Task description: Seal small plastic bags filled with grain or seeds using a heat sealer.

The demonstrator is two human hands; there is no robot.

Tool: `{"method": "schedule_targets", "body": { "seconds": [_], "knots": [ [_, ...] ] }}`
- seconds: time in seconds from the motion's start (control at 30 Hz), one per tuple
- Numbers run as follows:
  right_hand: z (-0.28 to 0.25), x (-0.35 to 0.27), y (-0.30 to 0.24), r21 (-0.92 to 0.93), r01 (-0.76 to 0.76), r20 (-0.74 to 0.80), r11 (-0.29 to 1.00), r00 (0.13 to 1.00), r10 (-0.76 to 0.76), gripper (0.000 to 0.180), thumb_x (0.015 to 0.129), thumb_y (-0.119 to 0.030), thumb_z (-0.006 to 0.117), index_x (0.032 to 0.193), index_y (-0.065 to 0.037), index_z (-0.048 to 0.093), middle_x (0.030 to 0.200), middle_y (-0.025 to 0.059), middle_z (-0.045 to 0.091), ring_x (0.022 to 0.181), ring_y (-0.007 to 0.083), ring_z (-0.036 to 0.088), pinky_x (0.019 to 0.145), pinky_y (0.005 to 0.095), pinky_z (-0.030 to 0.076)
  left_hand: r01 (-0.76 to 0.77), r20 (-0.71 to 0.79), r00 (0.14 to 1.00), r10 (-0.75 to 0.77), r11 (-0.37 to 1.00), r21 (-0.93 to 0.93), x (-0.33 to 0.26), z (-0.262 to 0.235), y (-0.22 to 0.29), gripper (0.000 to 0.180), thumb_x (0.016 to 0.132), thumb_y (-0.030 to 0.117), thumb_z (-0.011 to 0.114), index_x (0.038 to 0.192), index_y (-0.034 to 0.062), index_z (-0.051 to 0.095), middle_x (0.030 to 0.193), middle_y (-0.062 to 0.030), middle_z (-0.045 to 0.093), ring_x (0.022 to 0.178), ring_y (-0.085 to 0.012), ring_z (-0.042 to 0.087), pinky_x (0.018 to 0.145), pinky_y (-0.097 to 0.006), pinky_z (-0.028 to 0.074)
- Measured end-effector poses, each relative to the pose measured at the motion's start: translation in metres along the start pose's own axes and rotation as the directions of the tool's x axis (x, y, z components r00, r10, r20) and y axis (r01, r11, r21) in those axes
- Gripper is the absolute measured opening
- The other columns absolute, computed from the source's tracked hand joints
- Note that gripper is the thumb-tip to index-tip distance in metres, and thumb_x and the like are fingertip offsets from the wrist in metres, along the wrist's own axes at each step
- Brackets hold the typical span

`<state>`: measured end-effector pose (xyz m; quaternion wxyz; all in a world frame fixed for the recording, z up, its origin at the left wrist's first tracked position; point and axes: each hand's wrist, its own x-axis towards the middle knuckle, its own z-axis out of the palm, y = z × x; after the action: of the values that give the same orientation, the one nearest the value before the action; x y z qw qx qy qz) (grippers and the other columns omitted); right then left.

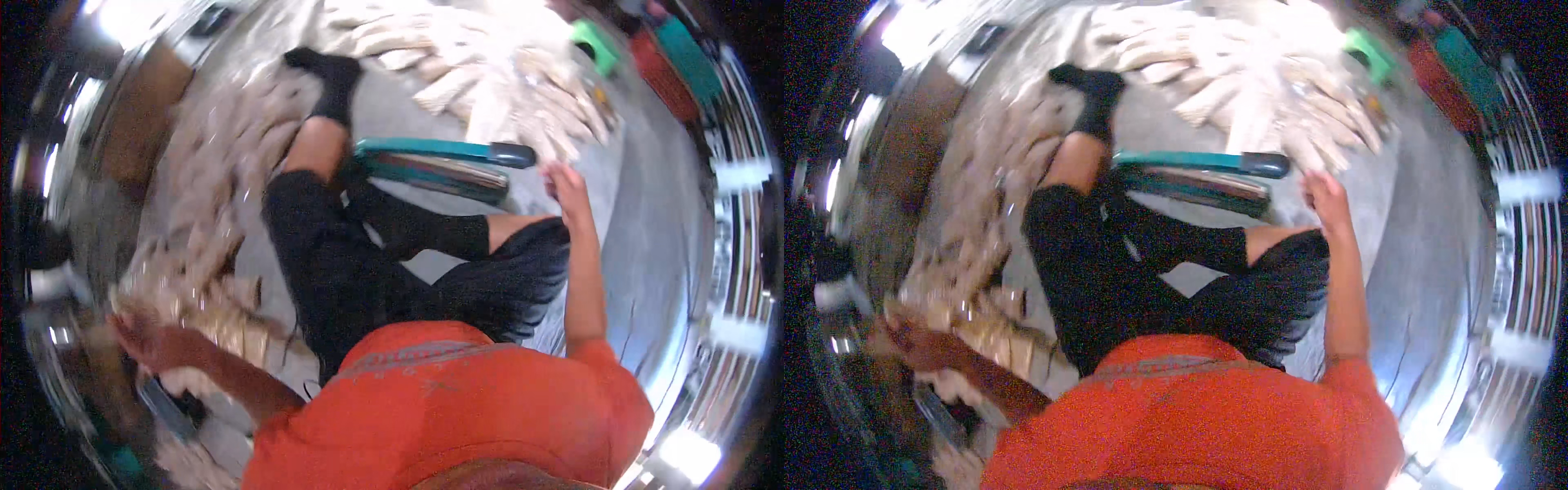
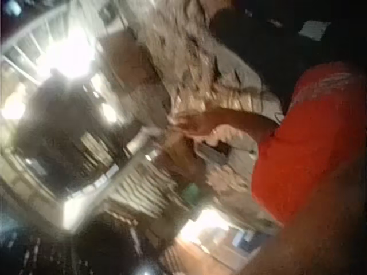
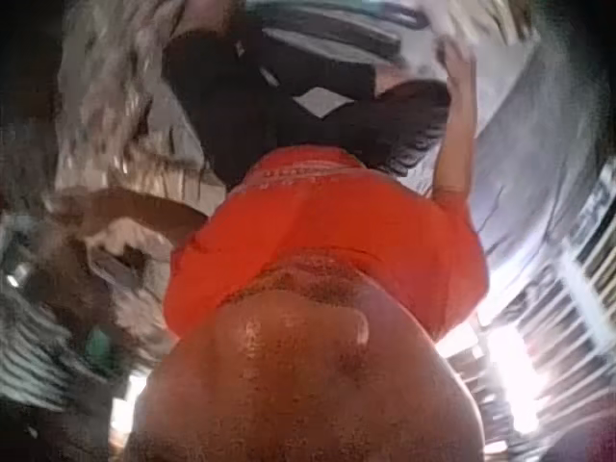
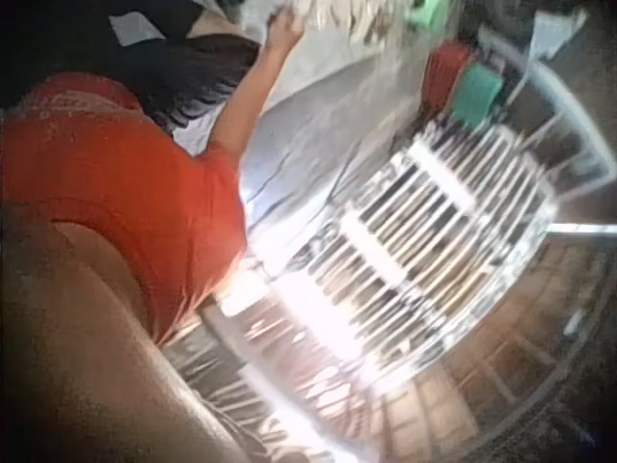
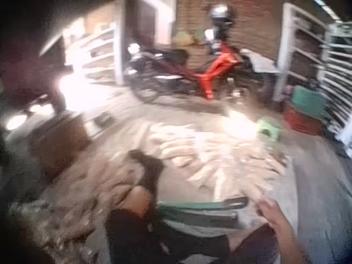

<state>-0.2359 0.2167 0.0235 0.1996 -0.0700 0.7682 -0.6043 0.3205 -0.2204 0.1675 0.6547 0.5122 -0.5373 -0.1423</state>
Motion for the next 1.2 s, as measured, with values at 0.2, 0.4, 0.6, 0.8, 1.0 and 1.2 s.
{"method": "schedule_targets", "body": {
  "seconds": [0.2,0.4,0.6,0.8,1.0,1.2],
  "knots": [
    [0.023,0.144,-0.014,-0.12,-0.02,0.089,0.993,0.996,0.031,0.026,0.103,-0.029,0.064,0.101,-0.003,0.069,0.08,-0.0001,0.066,0.068,0.007,0.057,0.061,0.0244,0.048,-0.291,0.684,0.729,-0.026,0.892,0.345,-0.122,0.109,-0.035,0.048,0.102,0.028,0.063,0.143,0.0046,0.057,0.14,-0.0199,0.063,0.132,-0.0326,0.059,0.112,-0.041,0.043],
    [0.041,0.314,0.019,-0.428,-0.066,-0.148,0.901,0.989,0.002,0.03,0.098,-0.031,0.069,0.103,-0.002,0.074,0.085,0.0062,0.073,0.074,0.0115,0.064,0.063,0.0314,0.052,-0.579,0.886,0.462,0.03,0.767,0.276,-0.23,0.15,-0.05,0.077,0.091,0.044,0.075,0.152,0.0076,0.048,0.16,-0.0329,0.03,0.147,-0.0515,0.032,0.121,-0.055,0.028],
    [0.028,0.364,0.037,-0.442,0.059,-0.422,0.895,0.867,-0.266,0.03,0.093,-0.032,0.074,0.101,-0.003,0.077,0.086,0.0105,0.075,0.069,0.0152,0.067,0.062,0.0345,0.052,-0.438,0.865,0.5,-0.038,0.851,0.291,-0.229,0.171,-0.042,0.068,0.096,0.045,0.069,0.151,0.0104,0.049,0.159,-0.0327,0.031,0.145,-0.0526,0.033,0.117,-0.058,0.034],
    [0.012,0.214,-0.037,-0.19,0.557,-0.393,0.809,0.712,-0.582,0.023,0.098,-0.023,0.071,0.101,0.0,0.071,0.088,0.0083,0.076,0.08,0.0137,0.071,0.071,0.0284,0.055,-0.515,0.862,0.506,0.036,0.814,0.268,-0.224,0.166,-0.047,0.066,0.097,0.046,0.067,0.149,0.01,0.051,0.158,-0.0328,0.033,0.144,-0.0526,0.036,0.116,-0.057,0.035],
    [-0.005,0.021,-0.131,-0.669,0.681,-0.172,0.298,0.248,-0.953,0.011,0.098,-0.01,0.069,0.101,-0.002,0.062,0.093,0.0088,0.074,0.078,0.0152,0.07,0.073,0.0286,0.056,-0.593,0.846,0.531,0.04,0.731,0.338,-0.241,0.166,-0.028,0.064,0.097,0.049,0.065,0.145,0.0086,0.054,0.155,-0.0306,0.04,0.145,-0.0501,0.035,0.118,-0.066,0.023],
    [0.006,-0.033,-0.13,-0.439,0.876,-0.273,0.198,0.08,-0.959,0.02,0.101,-0.011,0.064,0.11,-0.002,0.049,0.094,0.0118,0.067,0.076,0.0155,0.064,0.07,0.0281,0.054,-0.236,0.698,0.16,0.698,0.714,-0.659,-0.307,0.167,0.125,0.054,0.094,0.032,0.073,0.137,0.0032,0.059,0.145,-0.0206,0.057,0.143,-0.0414,0.044,0.12,-0.06,0.026]
  ]
}}
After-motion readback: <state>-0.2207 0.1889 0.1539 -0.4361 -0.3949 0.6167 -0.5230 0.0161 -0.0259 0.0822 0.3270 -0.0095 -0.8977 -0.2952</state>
